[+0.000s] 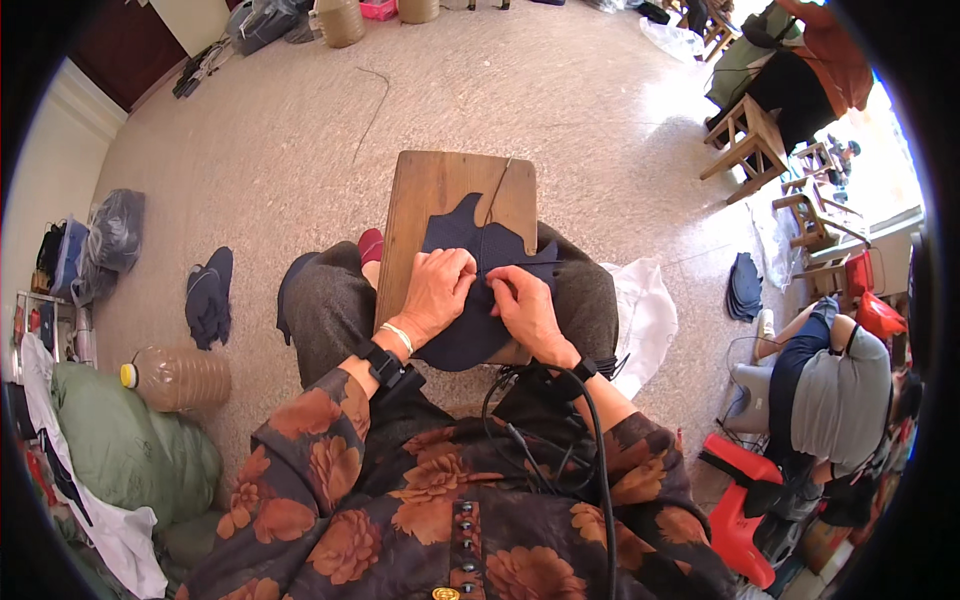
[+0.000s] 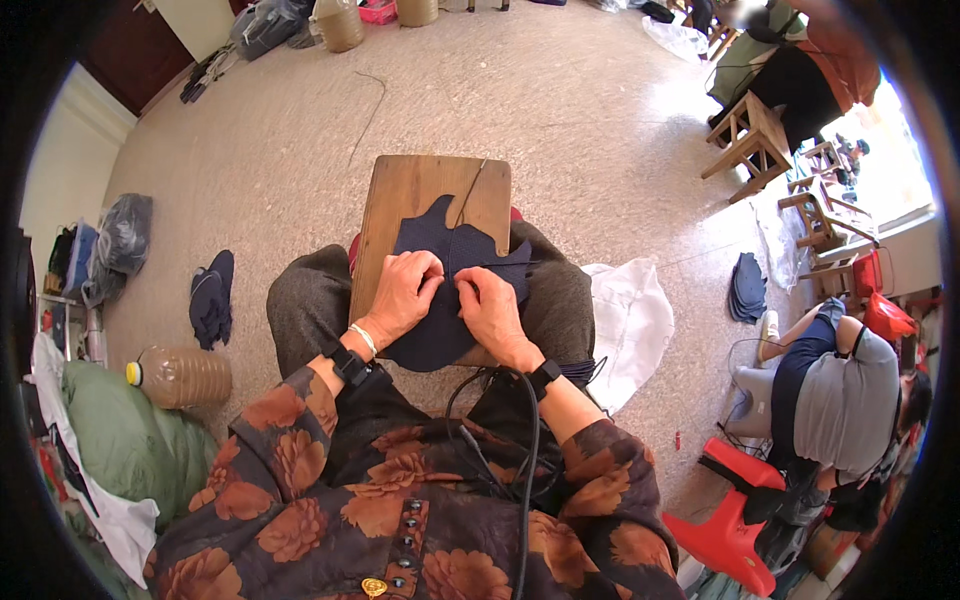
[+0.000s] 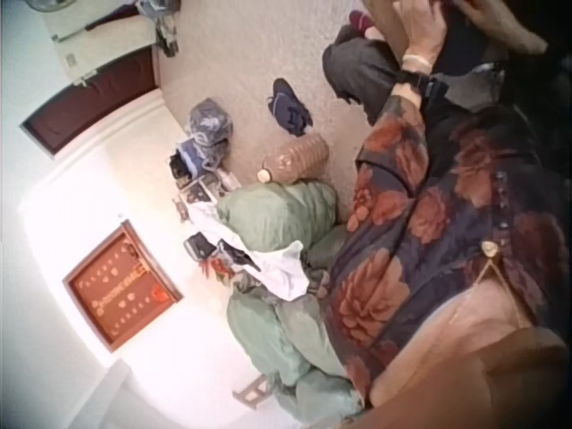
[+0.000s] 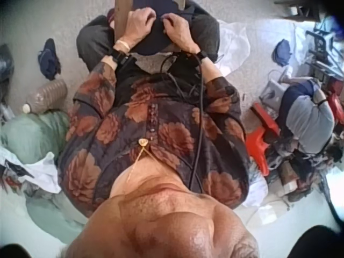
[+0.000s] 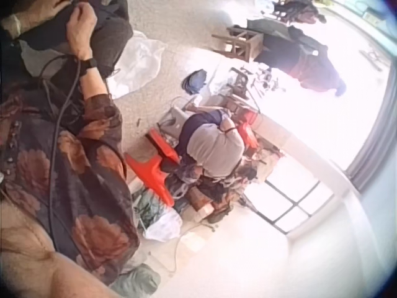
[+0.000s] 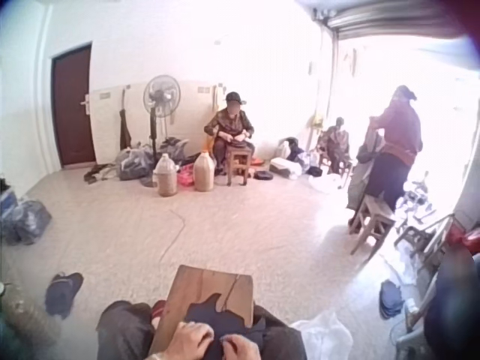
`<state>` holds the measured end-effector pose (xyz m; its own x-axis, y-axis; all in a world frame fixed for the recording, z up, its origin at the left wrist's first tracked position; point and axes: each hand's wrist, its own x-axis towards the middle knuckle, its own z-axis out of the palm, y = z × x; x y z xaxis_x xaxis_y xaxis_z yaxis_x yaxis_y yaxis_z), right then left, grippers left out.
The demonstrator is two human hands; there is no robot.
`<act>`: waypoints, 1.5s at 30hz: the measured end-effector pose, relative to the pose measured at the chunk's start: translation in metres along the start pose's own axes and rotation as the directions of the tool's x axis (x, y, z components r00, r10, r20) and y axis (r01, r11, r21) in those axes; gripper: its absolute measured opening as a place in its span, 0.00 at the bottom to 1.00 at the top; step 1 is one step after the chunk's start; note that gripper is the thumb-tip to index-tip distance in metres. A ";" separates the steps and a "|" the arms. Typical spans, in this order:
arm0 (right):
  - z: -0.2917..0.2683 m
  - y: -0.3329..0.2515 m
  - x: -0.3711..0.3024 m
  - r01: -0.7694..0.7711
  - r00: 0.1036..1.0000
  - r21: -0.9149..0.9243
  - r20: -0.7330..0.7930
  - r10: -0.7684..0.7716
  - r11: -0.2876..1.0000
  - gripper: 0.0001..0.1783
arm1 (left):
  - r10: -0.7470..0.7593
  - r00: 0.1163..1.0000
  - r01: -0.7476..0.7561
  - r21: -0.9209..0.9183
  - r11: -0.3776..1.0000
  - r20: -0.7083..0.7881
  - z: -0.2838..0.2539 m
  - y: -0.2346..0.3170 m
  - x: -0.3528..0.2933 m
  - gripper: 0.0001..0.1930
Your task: Manual threading and assembly of fabric shoe upper components using a needle.
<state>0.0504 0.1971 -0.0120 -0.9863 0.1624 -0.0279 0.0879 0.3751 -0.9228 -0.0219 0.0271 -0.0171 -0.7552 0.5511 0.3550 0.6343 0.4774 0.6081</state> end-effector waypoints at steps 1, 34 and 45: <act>-0.005 -0.017 -0.002 -0.154 0.986 0.117 0.081 0.145 0.981 0.11 | -0.013 1.000 0.013 -0.019 1.000 -0.009 -0.006 0.008 0.001 0.09; -0.006 -0.007 -0.014 0.195 0.979 -0.089 0.077 -0.189 0.977 0.09 | -0.287 0.951 0.270 -0.758 0.594 0.114 -0.056 0.061 0.043 0.13; -0.010 -0.005 -0.015 0.190 0.979 -0.102 0.090 -0.182 0.976 0.10 | -0.272 0.961 0.217 -0.738 0.639 0.047 -0.079 0.081 0.058 0.10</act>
<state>0.0665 0.2017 -0.0027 -0.9944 0.0090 0.1057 -0.0877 0.4900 -0.8673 -0.0274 0.0431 0.1088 -0.8905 0.4320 0.1426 0.1192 -0.0809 0.9896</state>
